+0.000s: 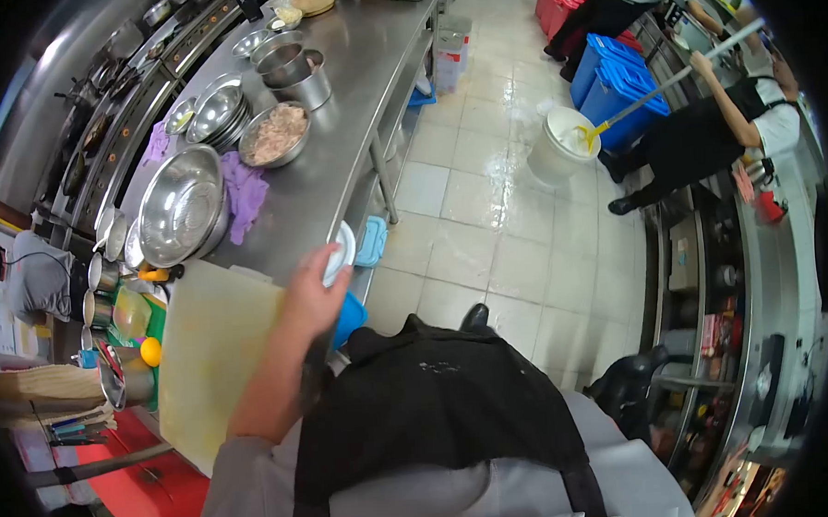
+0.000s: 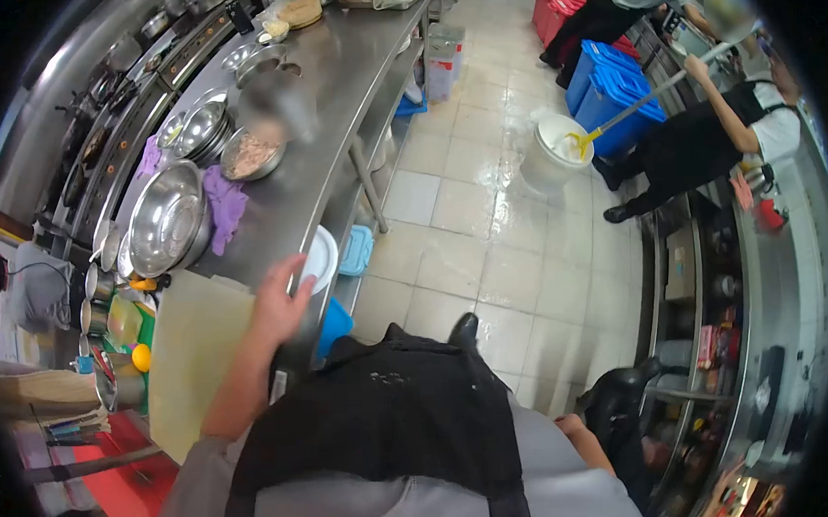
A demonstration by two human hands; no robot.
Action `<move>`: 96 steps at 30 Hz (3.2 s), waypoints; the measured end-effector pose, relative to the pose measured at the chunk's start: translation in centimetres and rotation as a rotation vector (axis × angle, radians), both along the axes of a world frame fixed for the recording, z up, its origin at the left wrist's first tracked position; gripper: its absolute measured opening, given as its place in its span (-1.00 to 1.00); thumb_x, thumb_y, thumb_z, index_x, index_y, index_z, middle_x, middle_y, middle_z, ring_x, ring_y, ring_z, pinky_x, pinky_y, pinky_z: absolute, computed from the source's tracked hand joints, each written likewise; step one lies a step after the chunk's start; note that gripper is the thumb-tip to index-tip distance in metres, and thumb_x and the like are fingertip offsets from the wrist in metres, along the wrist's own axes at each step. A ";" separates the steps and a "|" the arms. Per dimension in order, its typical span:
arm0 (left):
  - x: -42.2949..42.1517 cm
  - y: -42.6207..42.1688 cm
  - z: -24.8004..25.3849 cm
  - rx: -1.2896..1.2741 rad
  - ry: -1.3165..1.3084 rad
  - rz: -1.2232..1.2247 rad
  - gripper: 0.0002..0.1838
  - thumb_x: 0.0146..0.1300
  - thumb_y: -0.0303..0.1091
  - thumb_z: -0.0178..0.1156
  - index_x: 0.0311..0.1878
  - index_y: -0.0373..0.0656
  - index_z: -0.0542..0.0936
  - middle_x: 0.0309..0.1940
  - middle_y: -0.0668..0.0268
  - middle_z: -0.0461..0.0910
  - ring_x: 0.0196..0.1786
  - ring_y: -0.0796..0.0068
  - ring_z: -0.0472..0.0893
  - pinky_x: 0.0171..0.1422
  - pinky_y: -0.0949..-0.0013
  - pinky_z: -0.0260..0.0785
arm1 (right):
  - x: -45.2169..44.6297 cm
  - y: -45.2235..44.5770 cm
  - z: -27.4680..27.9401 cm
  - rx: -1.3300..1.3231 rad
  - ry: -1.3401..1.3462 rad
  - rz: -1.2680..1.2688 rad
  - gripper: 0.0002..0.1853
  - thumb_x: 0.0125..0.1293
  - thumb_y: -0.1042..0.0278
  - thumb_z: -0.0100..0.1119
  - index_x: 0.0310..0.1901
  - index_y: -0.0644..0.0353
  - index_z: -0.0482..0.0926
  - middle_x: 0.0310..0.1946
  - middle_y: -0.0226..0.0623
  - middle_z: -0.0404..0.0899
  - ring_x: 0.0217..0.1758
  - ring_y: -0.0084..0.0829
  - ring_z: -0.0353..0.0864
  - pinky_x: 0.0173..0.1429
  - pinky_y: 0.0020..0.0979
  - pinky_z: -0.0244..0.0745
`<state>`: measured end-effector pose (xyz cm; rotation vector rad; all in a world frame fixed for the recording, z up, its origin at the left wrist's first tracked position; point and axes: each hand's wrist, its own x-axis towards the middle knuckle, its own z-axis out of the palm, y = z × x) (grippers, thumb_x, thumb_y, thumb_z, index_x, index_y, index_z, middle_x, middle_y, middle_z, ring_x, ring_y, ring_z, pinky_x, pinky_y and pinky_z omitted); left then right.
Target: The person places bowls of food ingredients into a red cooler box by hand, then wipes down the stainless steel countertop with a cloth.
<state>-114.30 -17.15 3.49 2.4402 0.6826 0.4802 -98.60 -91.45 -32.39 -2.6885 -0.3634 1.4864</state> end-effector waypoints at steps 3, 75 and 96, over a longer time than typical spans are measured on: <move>4.2 3.3 -2.9 0.145 0.003 0.241 -0.48 0.25 -0.20 0.30 0.26 -0.11 0.51 0.19 -0.05 0.51 0.26 -0.10 0.48 0.33 0.02 0.35 | 8.6 1.3 0.4 0.060 -0.039 -0.008 -0.56 0.17 -0.05 0.29 -0.11 0.16 0.73 -0.33 -0.18 0.74 -0.28 -0.30 0.73 -0.16 -0.30 0.59; 32.5 16.0 -7.5 0.405 0.079 1.949 -0.82 0.39 -0.39 0.03 -0.08 -0.27 0.53 -0.23 -0.02 0.53 -0.11 -0.09 0.50 0.01 -0.01 0.36 | 65.3 117.7 36.1 1.494 -0.036 1.063 -0.84 0.37 0.46 0.18 -0.04 0.20 0.57 -0.53 -0.31 0.53 -0.46 -0.55 0.52 -0.28 -0.46 0.47; 26.9 15.8 -4.7 -0.458 -0.903 1.893 -0.52 0.39 0.17 0.10 0.02 -0.08 0.56 -0.38 0.35 0.58 -0.40 0.53 0.60 -0.33 0.46 0.34 | 63.3 117.1 31.7 1.279 0.079 1.258 -0.59 0.07 0.22 0.53 -0.10 0.13 0.58 -0.16 -0.13 0.57 -0.20 -0.21 0.65 -0.07 -0.26 0.58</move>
